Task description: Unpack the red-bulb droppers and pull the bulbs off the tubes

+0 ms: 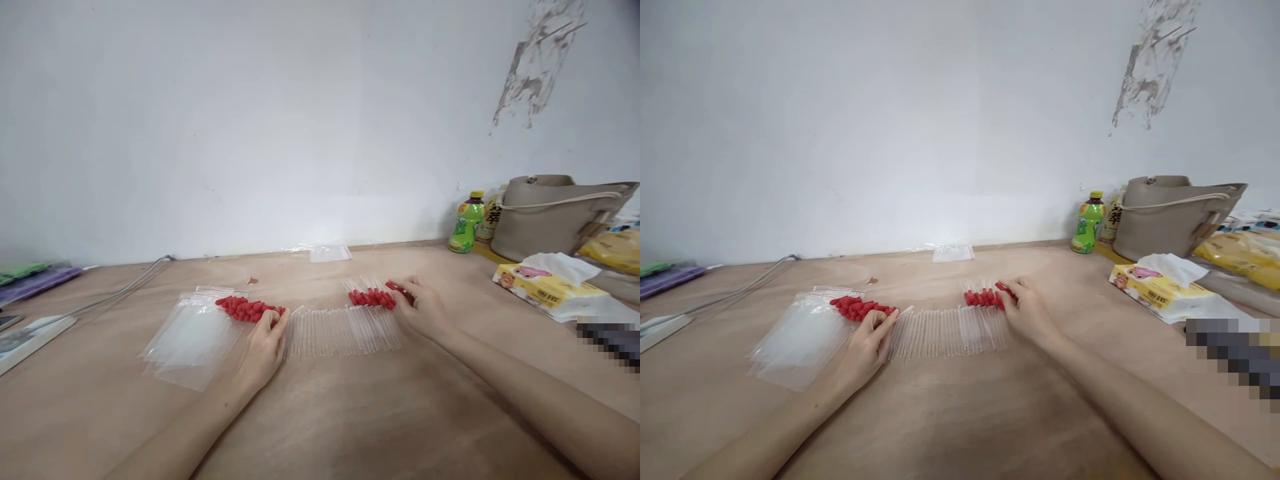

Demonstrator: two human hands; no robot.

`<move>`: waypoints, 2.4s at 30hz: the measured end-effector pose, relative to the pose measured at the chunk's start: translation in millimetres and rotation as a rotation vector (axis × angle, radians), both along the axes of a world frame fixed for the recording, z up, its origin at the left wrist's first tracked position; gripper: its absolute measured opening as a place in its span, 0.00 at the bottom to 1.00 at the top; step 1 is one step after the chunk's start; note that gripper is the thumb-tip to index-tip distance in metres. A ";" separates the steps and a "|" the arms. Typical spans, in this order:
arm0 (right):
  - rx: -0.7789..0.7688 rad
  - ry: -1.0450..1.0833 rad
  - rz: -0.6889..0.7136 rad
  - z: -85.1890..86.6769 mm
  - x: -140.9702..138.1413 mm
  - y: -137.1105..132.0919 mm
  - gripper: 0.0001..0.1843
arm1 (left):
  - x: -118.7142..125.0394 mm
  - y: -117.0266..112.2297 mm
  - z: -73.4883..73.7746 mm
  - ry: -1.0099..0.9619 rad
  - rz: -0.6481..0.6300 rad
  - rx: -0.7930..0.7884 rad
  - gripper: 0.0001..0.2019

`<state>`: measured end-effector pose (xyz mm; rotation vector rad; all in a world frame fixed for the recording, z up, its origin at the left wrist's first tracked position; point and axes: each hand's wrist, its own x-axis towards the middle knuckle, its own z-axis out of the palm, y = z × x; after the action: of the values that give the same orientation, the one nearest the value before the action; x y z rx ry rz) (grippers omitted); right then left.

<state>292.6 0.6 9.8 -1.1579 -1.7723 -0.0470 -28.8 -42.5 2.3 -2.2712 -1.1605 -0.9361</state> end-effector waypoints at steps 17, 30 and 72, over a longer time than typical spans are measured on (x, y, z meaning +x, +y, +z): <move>-0.432 0.064 -0.016 -23.2 21.6 -10.2 0.08 | 10.3 -8.5 6.9 -0.020 -0.090 -0.148 0.09; -0.466 0.086 -0.007 -23.4 17.7 -6.5 0.07 | -12.0 3.8 18.5 0.356 -0.256 -0.410 0.26; -0.148 -0.279 -0.012 -2.0 -15.6 32.4 0.13 | 14.9 -1.8 7.6 0.108 -0.250 -0.154 0.23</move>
<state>277.0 33.0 7.8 -1.3190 -2.0412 -0.0901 -13.9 -44.3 9.9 -2.6012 -0.9472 -0.8237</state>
